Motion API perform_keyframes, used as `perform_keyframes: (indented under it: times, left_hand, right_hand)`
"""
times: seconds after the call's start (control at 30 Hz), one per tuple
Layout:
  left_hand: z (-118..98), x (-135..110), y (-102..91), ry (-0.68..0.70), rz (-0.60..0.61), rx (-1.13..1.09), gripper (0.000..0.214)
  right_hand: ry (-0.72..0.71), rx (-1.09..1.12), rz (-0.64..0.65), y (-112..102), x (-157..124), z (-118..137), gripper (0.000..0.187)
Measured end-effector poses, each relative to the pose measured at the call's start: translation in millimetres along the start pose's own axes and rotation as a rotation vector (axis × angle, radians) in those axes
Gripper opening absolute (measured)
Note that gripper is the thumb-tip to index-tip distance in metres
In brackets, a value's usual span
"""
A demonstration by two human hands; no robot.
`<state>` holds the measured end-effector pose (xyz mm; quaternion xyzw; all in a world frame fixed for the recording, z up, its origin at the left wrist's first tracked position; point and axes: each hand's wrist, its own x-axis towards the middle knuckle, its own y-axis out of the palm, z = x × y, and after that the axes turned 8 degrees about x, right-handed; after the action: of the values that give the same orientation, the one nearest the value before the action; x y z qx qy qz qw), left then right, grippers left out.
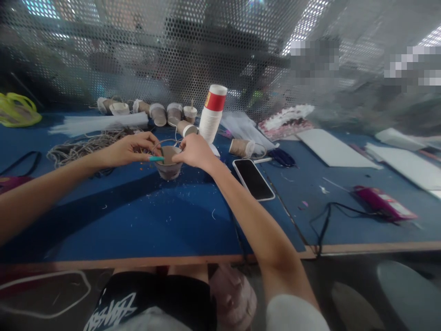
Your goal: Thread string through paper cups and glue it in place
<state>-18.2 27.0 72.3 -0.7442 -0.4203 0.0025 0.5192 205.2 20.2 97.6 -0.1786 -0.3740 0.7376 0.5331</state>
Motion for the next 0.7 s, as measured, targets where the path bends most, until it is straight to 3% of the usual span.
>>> perform_keyframes:
  times: [0.17,0.37,0.5,0.7]
  left_hand:
    - [5,-1,12.5,-0.017,-0.201,-0.043,0.046]
    - [9,-3,15.9,-0.035,-0.393,0.059,0.042]
    - [7,-4,14.6,-0.006,-0.429,0.166,0.037]
    - [0,-7,16.8,-0.074,-0.466,0.271,0.036]
  right_hand:
    - [-0.01,-0.161,-0.134,4,-3,6,0.036]
    - [0.005,-0.375,-0.324,8,-15,22,0.008]
    - [0.011,-0.467,-0.374,10,-22,29,0.015]
    - [-0.004,-0.534,-0.441,14,-27,31,0.025]
